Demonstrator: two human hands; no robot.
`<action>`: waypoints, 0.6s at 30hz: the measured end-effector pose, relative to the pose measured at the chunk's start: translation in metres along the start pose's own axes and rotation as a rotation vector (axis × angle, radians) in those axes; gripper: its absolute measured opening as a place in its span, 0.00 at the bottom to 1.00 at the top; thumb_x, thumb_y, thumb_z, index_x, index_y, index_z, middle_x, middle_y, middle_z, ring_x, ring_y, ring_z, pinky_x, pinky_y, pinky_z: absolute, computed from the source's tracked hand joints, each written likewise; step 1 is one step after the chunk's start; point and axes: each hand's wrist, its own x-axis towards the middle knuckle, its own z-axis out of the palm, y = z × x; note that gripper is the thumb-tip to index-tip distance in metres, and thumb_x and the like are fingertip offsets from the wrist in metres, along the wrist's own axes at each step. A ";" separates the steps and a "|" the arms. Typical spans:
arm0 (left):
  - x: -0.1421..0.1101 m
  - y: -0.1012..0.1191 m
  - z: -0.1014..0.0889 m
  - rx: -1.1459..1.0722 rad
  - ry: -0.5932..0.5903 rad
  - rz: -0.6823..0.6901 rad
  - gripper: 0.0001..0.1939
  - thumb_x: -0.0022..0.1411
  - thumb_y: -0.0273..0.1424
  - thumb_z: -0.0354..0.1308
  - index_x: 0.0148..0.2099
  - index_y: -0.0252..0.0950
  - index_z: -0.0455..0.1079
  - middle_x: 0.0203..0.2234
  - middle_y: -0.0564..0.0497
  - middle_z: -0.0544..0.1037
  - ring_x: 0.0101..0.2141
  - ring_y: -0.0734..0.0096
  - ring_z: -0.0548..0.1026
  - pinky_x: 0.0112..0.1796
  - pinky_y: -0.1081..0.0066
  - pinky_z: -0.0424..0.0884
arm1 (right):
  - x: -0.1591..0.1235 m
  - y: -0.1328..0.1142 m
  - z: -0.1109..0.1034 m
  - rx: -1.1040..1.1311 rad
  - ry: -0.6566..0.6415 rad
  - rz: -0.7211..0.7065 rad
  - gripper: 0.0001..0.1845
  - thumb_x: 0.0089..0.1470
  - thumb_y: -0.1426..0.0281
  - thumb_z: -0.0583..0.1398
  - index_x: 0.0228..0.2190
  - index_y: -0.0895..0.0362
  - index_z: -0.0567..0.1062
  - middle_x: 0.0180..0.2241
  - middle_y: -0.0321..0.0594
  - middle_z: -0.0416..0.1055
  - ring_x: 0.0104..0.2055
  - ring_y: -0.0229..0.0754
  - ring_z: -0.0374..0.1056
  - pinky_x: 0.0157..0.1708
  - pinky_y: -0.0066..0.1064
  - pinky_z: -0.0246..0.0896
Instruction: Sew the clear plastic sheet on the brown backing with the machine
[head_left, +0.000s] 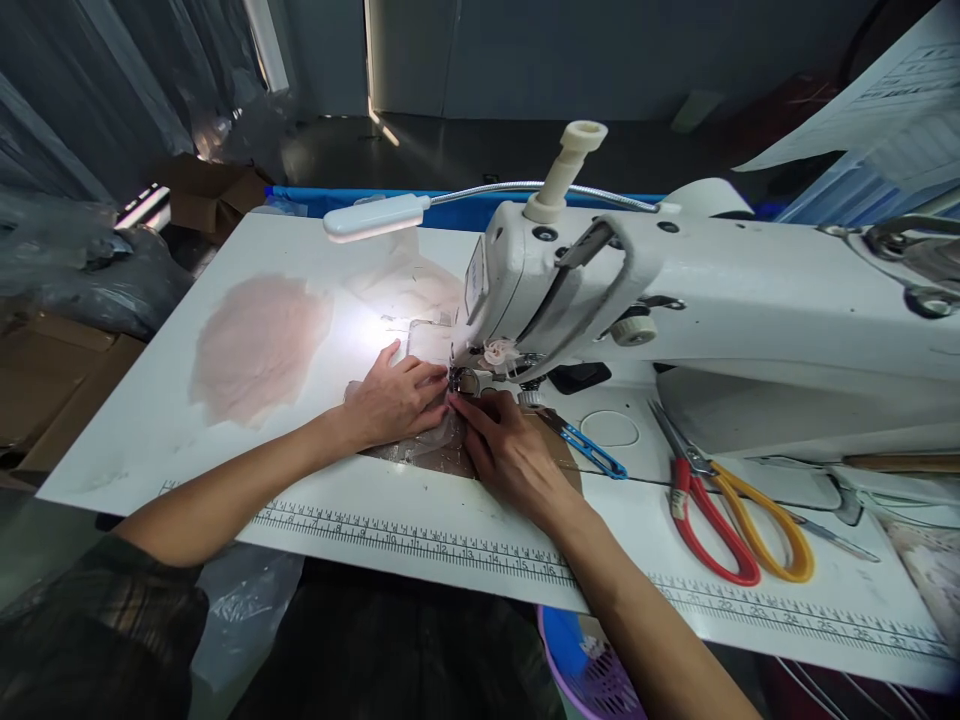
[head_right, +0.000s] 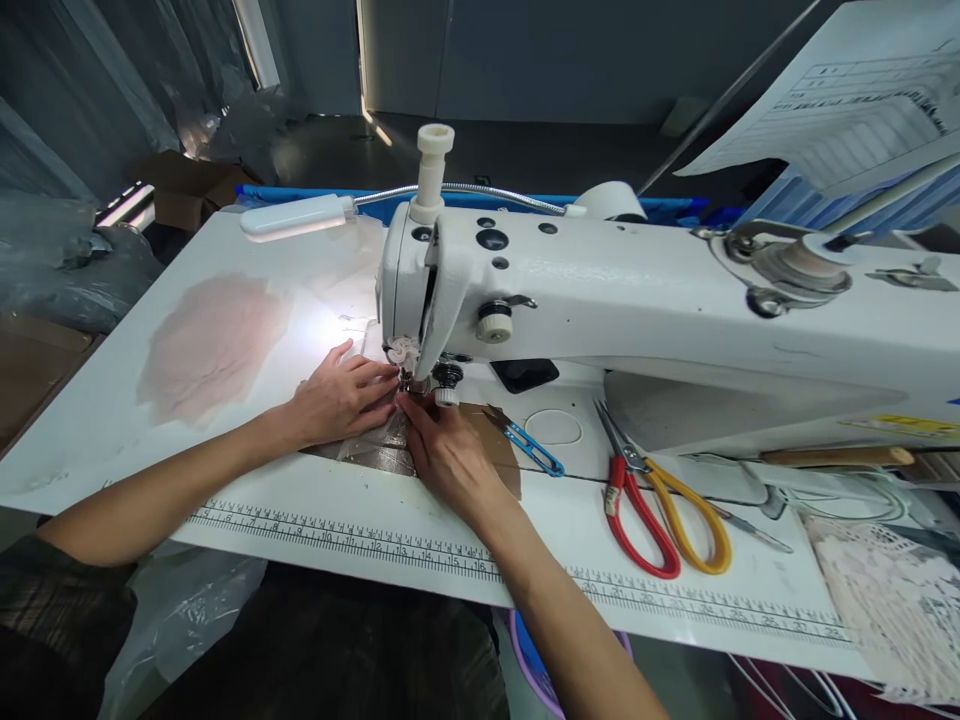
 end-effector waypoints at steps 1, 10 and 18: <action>0.000 -0.001 0.000 0.006 0.014 -0.002 0.17 0.72 0.39 0.47 0.50 0.35 0.72 0.49 0.45 0.76 0.44 0.61 0.73 0.54 0.47 0.61 | 0.000 0.001 -0.001 0.035 0.014 0.025 0.22 0.61 0.72 0.51 0.55 0.58 0.71 0.42 0.51 0.70 0.40 0.46 0.70 0.41 0.39 0.72; -0.004 -0.004 -0.011 -0.267 0.173 0.125 0.09 0.67 0.29 0.50 0.41 0.30 0.69 0.36 0.43 0.76 0.36 0.66 0.73 0.36 0.64 0.72 | 0.009 0.012 -0.010 0.215 0.165 0.380 0.13 0.56 0.68 0.53 0.35 0.56 0.78 0.36 0.45 0.76 0.34 0.44 0.71 0.35 0.34 0.66; -0.011 -0.007 -0.014 -0.570 -0.011 0.159 0.16 0.54 0.24 0.52 0.46 0.32 0.70 0.42 0.43 0.76 0.44 0.63 0.75 0.45 0.60 0.73 | 0.013 0.010 -0.012 0.177 0.076 0.397 0.15 0.55 0.68 0.52 0.36 0.57 0.79 0.27 0.40 0.72 0.28 0.41 0.67 0.32 0.31 0.61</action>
